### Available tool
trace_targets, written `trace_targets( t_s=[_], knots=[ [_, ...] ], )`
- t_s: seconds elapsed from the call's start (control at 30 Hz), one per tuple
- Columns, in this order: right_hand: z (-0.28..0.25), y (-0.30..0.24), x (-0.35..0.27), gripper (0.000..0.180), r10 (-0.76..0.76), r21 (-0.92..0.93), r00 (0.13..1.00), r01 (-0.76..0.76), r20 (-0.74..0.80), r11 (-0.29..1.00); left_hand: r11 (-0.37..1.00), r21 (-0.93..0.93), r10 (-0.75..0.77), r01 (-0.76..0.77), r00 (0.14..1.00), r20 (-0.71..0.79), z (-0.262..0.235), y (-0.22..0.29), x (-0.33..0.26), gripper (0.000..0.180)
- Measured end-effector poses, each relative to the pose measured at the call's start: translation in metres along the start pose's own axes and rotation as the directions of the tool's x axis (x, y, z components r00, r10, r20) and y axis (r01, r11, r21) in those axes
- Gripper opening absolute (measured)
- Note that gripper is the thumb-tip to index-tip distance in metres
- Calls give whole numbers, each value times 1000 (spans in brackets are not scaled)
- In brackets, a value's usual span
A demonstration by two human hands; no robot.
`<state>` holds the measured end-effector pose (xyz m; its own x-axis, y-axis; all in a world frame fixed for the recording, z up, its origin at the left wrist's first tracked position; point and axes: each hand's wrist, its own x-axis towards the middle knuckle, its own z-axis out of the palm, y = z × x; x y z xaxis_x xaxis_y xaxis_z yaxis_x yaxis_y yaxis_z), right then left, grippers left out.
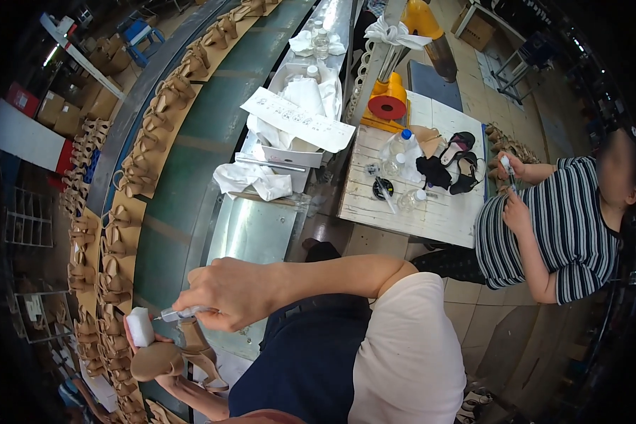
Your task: Inspecting and cleaning high-heeled sandals on a production conveyor line using a handheld tool and syringe.
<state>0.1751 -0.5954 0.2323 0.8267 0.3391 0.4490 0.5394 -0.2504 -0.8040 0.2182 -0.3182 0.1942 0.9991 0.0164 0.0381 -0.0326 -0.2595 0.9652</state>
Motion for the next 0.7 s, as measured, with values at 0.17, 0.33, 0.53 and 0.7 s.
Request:
trace_targets(
  t_s=[0.17,0.33,0.53,0.7],
  knots=[
    [48,27,3,32,-14,-47,1000,13,-19,999,957,-223,-199,183,979,-51,38,24,-8,52],
    [67,36,-3,37,67,30,997,-66,-45,997,970,-218,-49,104,968,245,5,-14,2,72],
    [68,45,1,45,69,19,972,-66,-227,998,974,161,152,-159,987,54,16,2,1,113],
    [71,46,-2,48,202,156,977,-190,-72,969,920,372,140,-121,990,-26,31,1,2,118]
  ],
)
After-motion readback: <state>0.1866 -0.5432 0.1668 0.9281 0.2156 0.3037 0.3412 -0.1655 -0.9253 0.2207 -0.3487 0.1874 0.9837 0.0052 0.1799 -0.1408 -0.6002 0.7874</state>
